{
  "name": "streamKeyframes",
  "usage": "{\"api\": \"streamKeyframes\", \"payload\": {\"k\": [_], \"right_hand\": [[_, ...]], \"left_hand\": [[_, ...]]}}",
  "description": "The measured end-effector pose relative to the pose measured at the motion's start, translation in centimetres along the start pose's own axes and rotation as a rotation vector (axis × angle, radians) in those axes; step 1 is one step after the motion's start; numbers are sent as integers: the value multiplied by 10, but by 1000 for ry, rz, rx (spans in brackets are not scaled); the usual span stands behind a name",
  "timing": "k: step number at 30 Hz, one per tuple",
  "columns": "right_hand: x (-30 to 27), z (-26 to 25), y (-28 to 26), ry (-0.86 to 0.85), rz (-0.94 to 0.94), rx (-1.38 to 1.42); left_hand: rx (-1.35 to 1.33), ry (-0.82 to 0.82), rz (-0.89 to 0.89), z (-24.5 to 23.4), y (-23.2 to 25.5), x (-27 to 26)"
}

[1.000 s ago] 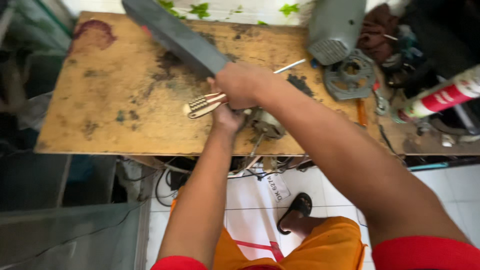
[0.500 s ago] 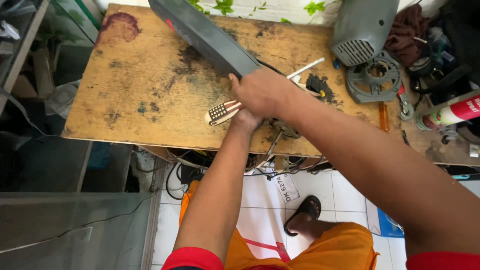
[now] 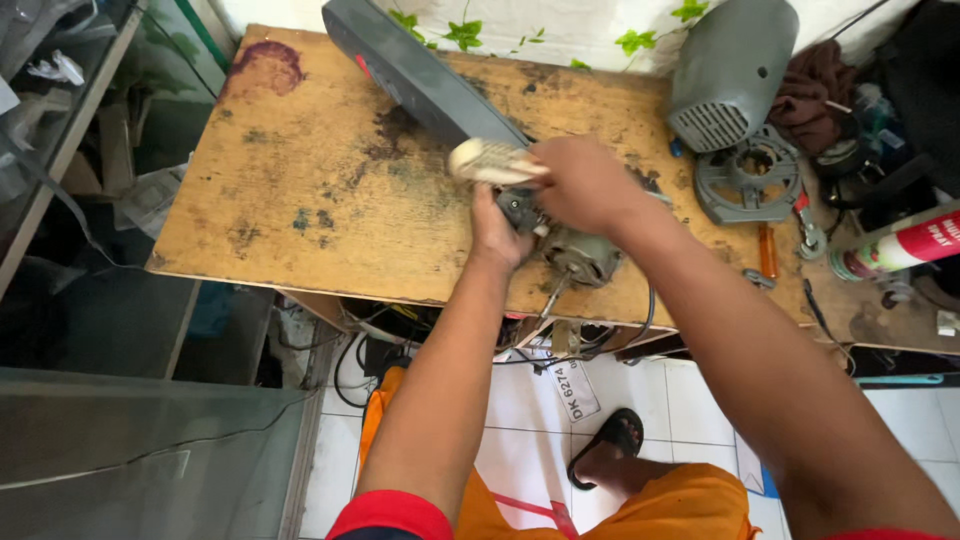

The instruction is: The person disassembles a grey electrical appliance on a workbench, using a screwdriver to remove screws and separate the casing from the motor assembly. They manipulate the internal components and wires, then reassemble the parts and tighten the screws.

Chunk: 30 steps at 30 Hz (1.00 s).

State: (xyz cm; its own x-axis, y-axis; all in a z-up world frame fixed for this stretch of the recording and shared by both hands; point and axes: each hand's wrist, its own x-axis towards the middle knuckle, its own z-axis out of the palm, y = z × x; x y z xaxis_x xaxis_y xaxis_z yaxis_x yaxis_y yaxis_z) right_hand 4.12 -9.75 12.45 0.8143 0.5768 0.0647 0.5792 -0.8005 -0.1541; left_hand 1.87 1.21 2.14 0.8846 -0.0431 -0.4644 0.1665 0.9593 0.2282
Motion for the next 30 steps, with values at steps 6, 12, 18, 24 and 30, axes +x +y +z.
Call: {"api": "streamKeyframes", "payload": {"k": [6, 12, 18, 24, 30], "right_hand": [[-117, -28, 97, 152, 319, -63], [-220, -17, 233, 136, 749, -214], [-244, -5, 249, 15, 950, -175], [-233, 5, 255, 62, 1014, -128], [-230, 3, 245, 54, 1031, -84]], "left_hand": [[-21, -45, 52, 11, -11, 7], [-36, -122, 176, 3, -13, 5], [68, -92, 178, -6, -10, 9], [39, -69, 185, -10, -9, 10], [22, -40, 109, -6, -3, 9]]}}
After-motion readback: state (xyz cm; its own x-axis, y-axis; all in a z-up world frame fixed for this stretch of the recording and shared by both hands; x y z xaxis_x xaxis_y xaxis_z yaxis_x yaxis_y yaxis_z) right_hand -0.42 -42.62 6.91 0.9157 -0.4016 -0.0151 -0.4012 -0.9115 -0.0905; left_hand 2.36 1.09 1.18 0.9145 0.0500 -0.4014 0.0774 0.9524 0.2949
